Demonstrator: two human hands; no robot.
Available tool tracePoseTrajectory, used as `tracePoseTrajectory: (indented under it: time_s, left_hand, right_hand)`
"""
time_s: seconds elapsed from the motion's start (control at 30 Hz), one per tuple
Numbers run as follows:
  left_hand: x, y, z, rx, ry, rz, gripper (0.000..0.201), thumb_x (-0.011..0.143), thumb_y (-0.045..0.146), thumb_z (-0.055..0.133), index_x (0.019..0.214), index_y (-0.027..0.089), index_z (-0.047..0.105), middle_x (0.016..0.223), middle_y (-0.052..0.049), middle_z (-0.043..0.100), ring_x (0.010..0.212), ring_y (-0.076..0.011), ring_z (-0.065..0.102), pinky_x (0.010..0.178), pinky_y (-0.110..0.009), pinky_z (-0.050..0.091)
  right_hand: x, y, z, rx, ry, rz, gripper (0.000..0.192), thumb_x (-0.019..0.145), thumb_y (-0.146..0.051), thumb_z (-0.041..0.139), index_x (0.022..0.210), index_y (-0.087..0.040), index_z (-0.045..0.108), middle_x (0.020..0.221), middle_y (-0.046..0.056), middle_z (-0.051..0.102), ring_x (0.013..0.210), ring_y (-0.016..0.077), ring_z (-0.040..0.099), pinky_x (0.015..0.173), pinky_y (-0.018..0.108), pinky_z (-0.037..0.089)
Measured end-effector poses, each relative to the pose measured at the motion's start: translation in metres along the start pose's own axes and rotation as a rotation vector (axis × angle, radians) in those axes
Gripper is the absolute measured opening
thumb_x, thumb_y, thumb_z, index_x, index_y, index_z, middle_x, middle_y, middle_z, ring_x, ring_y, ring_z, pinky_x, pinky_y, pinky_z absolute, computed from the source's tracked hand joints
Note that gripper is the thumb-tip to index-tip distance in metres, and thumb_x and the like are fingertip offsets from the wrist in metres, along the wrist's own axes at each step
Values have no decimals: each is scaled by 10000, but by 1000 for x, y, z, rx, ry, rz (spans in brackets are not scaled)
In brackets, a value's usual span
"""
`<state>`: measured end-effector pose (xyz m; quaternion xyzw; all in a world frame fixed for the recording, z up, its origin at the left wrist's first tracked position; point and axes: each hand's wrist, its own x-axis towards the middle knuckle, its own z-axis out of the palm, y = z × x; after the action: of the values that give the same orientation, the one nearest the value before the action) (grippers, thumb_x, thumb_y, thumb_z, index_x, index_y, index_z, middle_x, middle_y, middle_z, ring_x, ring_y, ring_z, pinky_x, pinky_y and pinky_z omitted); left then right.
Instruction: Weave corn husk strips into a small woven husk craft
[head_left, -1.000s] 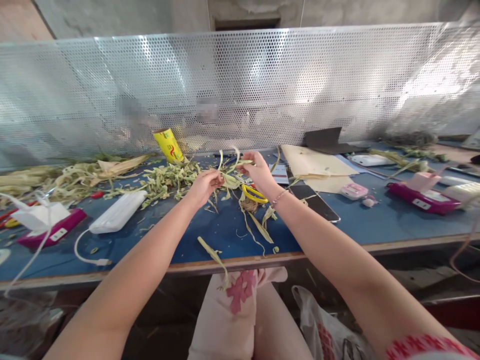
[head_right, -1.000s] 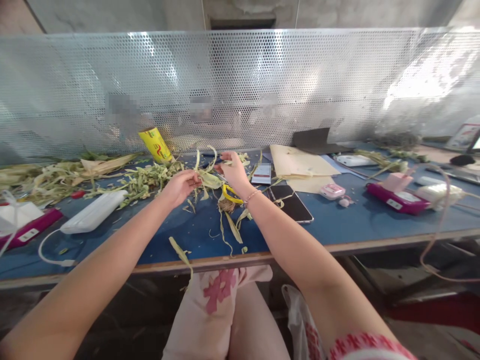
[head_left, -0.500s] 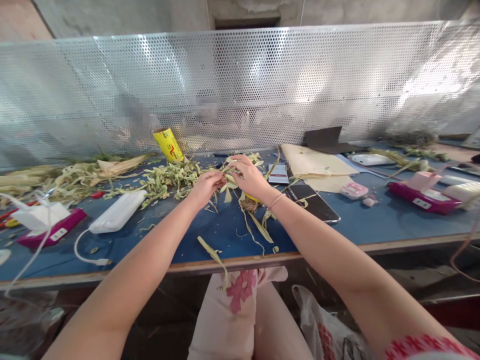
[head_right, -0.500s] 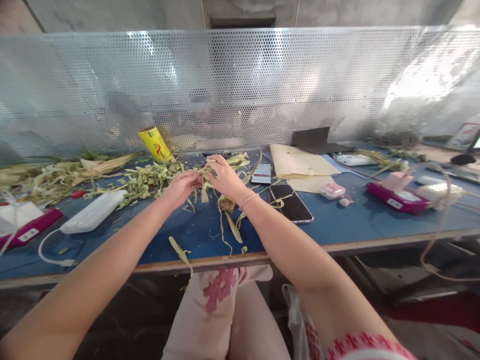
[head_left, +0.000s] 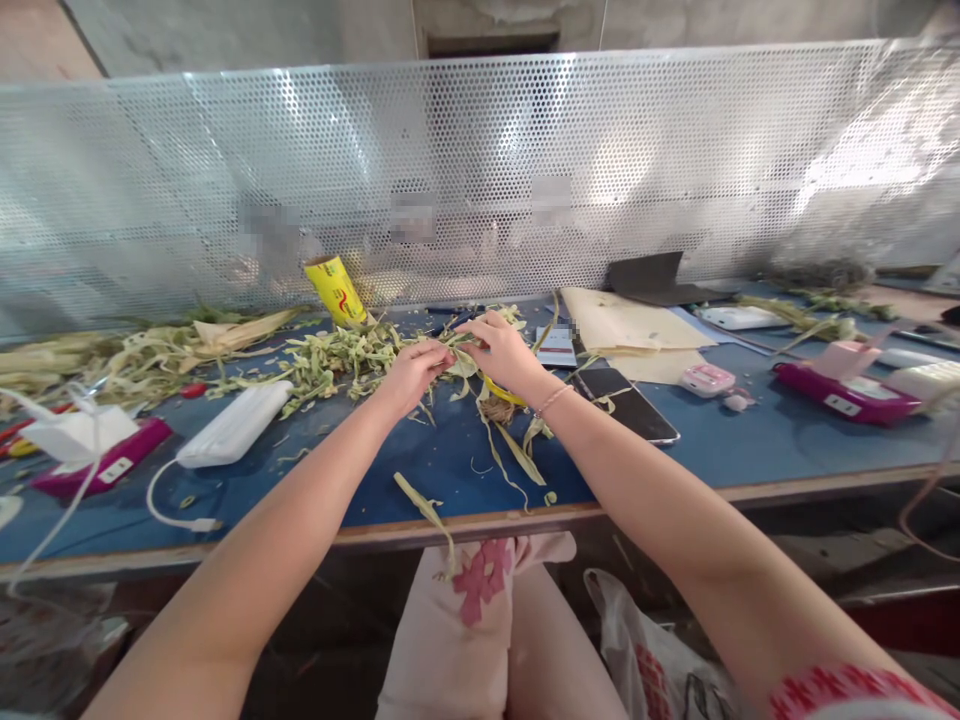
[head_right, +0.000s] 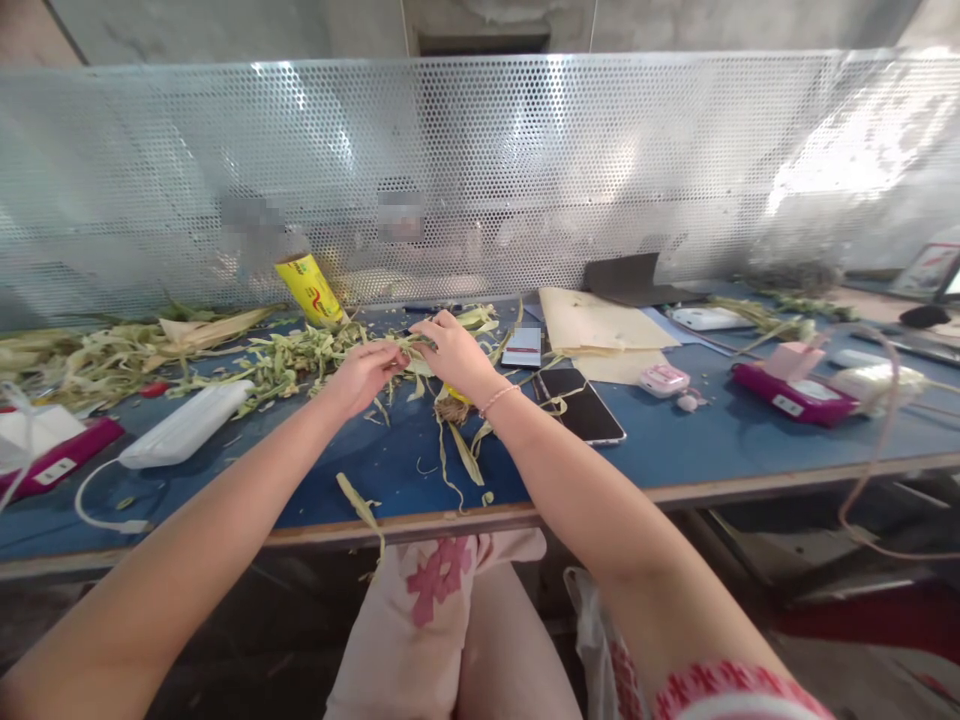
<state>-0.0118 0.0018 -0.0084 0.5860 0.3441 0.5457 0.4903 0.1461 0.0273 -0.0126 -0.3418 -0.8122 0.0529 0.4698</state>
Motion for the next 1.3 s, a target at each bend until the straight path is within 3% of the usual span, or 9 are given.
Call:
tracePoseTrajectory:
  time_s: [0.2, 0.43, 0.7, 0.93, 1.13, 1.3]
  left_hand:
    - [1, -2, 0, -24, 32, -88, 107, 635, 215, 627, 559, 141, 608, 621, -5, 579, 648, -91, 549, 719, -260, 435]
    - [1, -5, 0, 12, 73, -188, 98, 663, 228, 642, 667, 131, 624, 716, -27, 636, 635, -97, 598, 709, -274, 472]
    - [-2, 1, 4, -25, 50, -235, 104, 681, 214, 630, 670, 123, 582, 698, -10, 605, 547, -110, 607, 596, -275, 495]
    - [0, 0, 2, -1, 69, -182, 146, 664, 269, 653, 667, 136, 593, 721, -3, 581, 607, -78, 562, 645, -250, 481]
    - [0, -2, 1, 142, 107, -230, 174, 668, 315, 649, 687, 147, 607, 773, -15, 611, 669, -88, 557, 637, -229, 442]
    - [0, -5, 1, 76, 25, -263, 185, 725, 329, 593, 674, 153, 565, 686, -17, 622, 685, -116, 610, 684, -257, 453]
  right_hand:
    - [0, 2, 4, 78, -4, 23, 238, 723, -130, 493, 937, -160, 594, 911, 73, 535, 715, 132, 520, 724, 302, 457]
    - [3, -5, 5, 216, 18, 171, 238, 715, -151, 498, 933, -149, 591, 947, 88, 565, 761, 140, 548, 723, 308, 465]
    - [2, -4, 3, 202, 80, 50, 190, 736, -136, 494, 895, -163, 595, 896, 73, 574, 791, 148, 549, 683, 298, 480]
    - [2, -4, 2, 174, 115, -6, 209, 760, -121, 468, 911, -162, 607, 922, 82, 581, 839, 147, 562, 738, 288, 484]
    - [2, -4, 5, 223, 141, 61, 204, 747, -130, 480, 897, -158, 616, 912, 78, 587, 805, 140, 563, 665, 267, 486]
    - [3, -5, 4, 271, 150, 137, 215, 714, -108, 512, 900, -138, 616, 894, 76, 587, 767, 128, 560, 654, 261, 481]
